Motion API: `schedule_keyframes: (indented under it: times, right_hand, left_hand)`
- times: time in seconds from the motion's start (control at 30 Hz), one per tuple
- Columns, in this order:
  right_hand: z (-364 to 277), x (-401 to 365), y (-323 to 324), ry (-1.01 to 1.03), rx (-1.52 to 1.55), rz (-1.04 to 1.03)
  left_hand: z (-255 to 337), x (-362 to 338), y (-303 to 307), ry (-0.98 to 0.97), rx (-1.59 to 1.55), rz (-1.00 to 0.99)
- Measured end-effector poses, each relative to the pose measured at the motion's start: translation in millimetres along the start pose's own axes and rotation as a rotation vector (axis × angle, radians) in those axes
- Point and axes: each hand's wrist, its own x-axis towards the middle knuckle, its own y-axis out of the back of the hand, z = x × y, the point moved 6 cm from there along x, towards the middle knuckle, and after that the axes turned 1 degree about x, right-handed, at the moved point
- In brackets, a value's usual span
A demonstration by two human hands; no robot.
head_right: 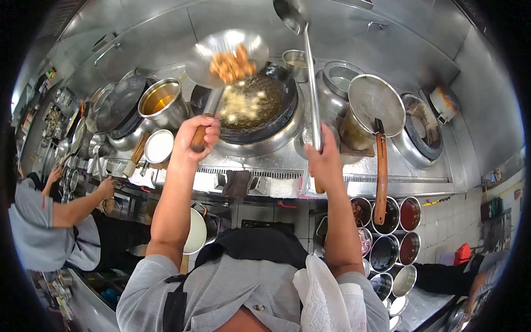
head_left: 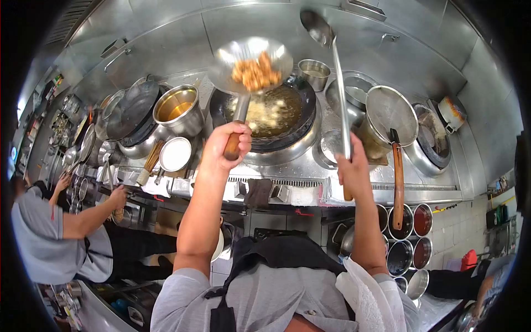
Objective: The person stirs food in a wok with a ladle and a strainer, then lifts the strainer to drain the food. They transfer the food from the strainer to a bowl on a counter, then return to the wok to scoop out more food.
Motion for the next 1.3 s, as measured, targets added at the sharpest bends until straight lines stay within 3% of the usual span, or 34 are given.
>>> schedule_keyframes:
  times: [0.07, 0.1, 0.2, 0.3, 0.43, 0.57, 0.6, 0.67, 0.9, 1.13, 1.3]
  right_hand:
    - [21, -9, 4, -0.135, 0.297, -0.152]
    - [31, -10, 7, -0.179, 0.303, -0.133]
    - [50, -14, 0, -0.210, 0.366, -0.123]
    - [37, -24, -15, -0.374, 0.540, -0.190]
    - [20, -23, -44, -0.552, 0.852, -0.520]
    - [-8, -53, -58, -0.785, 1.213, -0.890]
    - [-10, -64, -58, -0.813, 1.234, -0.959]
    - [-13, -91, -57, -0.885, 1.235, -1.063]
    - [3, -201, -86, -1.196, 0.803, -1.379]
    - [-11, -321, -179, -1.469, 0.368, -1.852]
    - [-30, -439, -254, -1.578, 0.195, -2.107]
  left_hand:
    - [-12, -1, 6, 0.001, 0.065, 0.173]
    - [-24, -1, 11, 0.019, 0.039, 0.219]
    - [-28, -6, -1, -0.035, 0.050, 0.108]
    - [-25, -16, -36, -0.096, 0.021, 0.072]
    - [-36, -35, -52, -0.151, -0.063, 0.012]
    - [-71, -93, -38, -0.215, 0.008, 0.049]
    - [-84, -113, -34, -0.327, 0.028, 0.156]
    - [-111, -162, -26, -0.411, 0.058, 0.258]
    - [-237, -333, 6, -0.648, -0.145, 0.584]
    - [-336, -494, 9, -0.995, -0.420, 0.927]
    - [-374, -595, 20, -1.295, -0.459, 0.995]
